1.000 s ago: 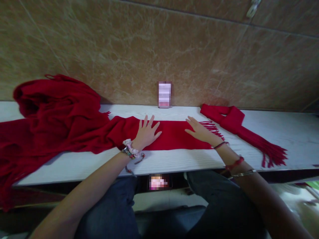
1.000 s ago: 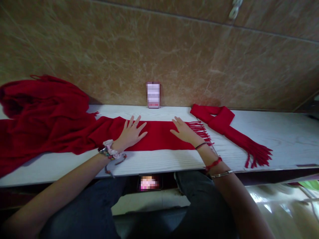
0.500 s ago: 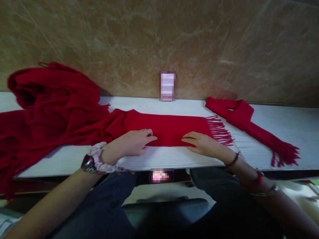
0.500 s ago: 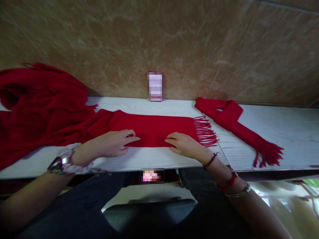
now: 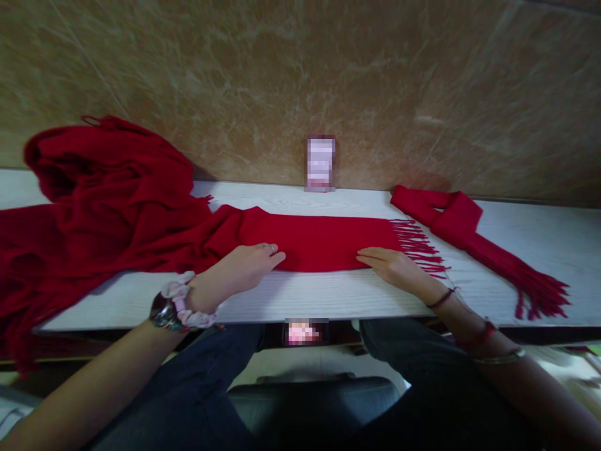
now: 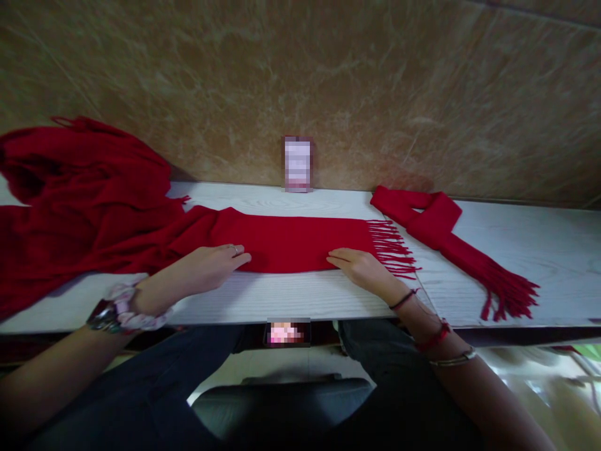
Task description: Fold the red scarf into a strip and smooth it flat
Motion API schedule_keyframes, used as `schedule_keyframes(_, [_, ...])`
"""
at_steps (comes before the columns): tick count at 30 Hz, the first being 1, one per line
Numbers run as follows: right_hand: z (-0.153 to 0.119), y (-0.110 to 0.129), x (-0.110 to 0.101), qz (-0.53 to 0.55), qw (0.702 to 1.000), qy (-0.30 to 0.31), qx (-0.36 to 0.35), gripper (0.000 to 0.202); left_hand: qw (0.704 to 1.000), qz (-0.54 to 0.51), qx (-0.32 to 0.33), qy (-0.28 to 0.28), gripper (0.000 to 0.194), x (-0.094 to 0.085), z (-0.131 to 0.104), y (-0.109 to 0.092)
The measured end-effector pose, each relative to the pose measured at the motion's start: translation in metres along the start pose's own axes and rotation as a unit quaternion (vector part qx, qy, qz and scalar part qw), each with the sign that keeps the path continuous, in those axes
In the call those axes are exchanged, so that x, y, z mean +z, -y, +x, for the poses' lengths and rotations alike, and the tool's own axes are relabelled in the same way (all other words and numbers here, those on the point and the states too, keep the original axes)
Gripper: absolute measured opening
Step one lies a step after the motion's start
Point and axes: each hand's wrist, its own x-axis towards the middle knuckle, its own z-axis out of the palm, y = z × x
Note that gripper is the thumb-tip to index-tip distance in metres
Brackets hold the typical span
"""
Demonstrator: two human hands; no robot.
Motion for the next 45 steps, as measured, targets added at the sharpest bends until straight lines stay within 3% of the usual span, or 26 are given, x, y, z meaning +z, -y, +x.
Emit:
schedule_keyframes(6, [-0.004, 0.001, -0.003, -0.016, 1.0, 0.007, -0.003, 0.037, 0.999, 0.028, 0.012, -0.007, 0.033, -0.001, -0.01, -0.004])
schedule_keyframes(11, [0.024, 0.03, -0.002, -0.039, 0.998, -0.042, -0.038, 0.03, 0.998, 0.06, -0.001, -0.017, 0.027, -0.005, -0.01, -0.008])
schedule_keyframes(16, [0.047, 0.049, 0.001, -0.067, 0.993, 0.011, -0.098, 0.023, 0.996, 0.073, 0.031, -0.033, 0.025, -0.006, -0.007, -0.006])
schedule_keyframes(19, [0.045, 0.048, 0.0, -0.083, 0.991, 0.019, -0.099, 0.021, 0.996, 0.075, 0.04, -0.038, 0.024, -0.004, -0.008, -0.004])
schedule_keyframes(33, [0.037, 0.04, 0.012, -0.096, 0.992, -0.066, -0.053, 0.029, 0.989, 0.082, 0.105, -0.068, 0.019, -0.006, 0.004, -0.013])
schedule_keyframes(38, [0.034, 0.04, 0.013, -0.075, 0.992, -0.085, -0.055, 0.03, 0.985, 0.074, 0.138, -0.074, 0.028, -0.002, 0.003, -0.011])
schedule_keyframes(45, [0.036, 0.039, 0.014, -0.08, 0.991, -0.089, -0.051, 0.028, 0.984, 0.067, 0.135, -0.097, 0.029, 0.0, 0.006, -0.013])
